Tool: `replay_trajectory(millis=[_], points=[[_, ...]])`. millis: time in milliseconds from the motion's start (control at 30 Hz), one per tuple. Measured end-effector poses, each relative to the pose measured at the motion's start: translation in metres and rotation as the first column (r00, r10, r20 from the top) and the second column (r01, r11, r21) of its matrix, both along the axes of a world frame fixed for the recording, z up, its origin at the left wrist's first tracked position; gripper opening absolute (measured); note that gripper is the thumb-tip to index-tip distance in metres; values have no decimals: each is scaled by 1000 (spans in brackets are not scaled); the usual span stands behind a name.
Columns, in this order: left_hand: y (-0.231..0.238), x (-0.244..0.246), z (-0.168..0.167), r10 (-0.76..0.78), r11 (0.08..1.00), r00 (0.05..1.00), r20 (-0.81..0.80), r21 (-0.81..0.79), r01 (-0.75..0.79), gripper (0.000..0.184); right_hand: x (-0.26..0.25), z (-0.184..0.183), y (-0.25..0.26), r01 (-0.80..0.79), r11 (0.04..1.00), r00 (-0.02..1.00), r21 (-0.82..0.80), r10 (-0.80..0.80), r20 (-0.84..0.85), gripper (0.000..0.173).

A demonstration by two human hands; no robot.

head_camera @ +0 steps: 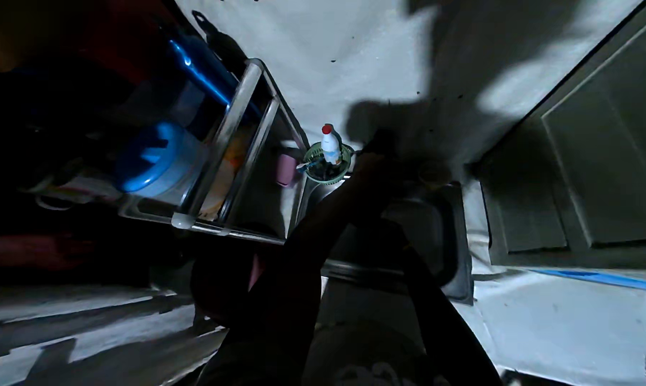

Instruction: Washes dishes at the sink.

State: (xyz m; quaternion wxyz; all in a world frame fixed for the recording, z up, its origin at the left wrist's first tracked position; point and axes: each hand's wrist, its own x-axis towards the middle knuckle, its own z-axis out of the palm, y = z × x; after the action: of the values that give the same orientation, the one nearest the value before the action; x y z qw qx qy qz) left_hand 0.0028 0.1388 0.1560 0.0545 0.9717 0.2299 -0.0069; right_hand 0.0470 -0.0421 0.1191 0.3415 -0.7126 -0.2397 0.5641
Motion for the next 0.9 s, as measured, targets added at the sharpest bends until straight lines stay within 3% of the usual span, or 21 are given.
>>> replay_trajectory(millis=[100, 200, 500, 800, 900], points=[[-4, 31, 48, 51, 992, 955, -291, -92, -81, 29, 0, 4, -1, 10, 1000, 1000, -10, -10, -20, 33], [2, 32, 45, 42, 989, 969, -242, -127, -74, 31, 0, 4, 1, 10, 1000, 999, -6, -10, -34, 33], [-3, 32, 51, 58, 991, 952, -300, -96, -91, 29, 0, 0, -1, 56, 998, 996, -12, -56, -66, 35], [3, 23, 37, -12, 993, 988, -155, -115, -6, 33, 2, -8, -1, 31, 999, 998, -14, -32, -51, 34], [3, 27, 37, 12, 994, 977, -212, -106, -35, 33, 0, 11, -3, 30, 999, 998, -32, -31, -55, 34]])
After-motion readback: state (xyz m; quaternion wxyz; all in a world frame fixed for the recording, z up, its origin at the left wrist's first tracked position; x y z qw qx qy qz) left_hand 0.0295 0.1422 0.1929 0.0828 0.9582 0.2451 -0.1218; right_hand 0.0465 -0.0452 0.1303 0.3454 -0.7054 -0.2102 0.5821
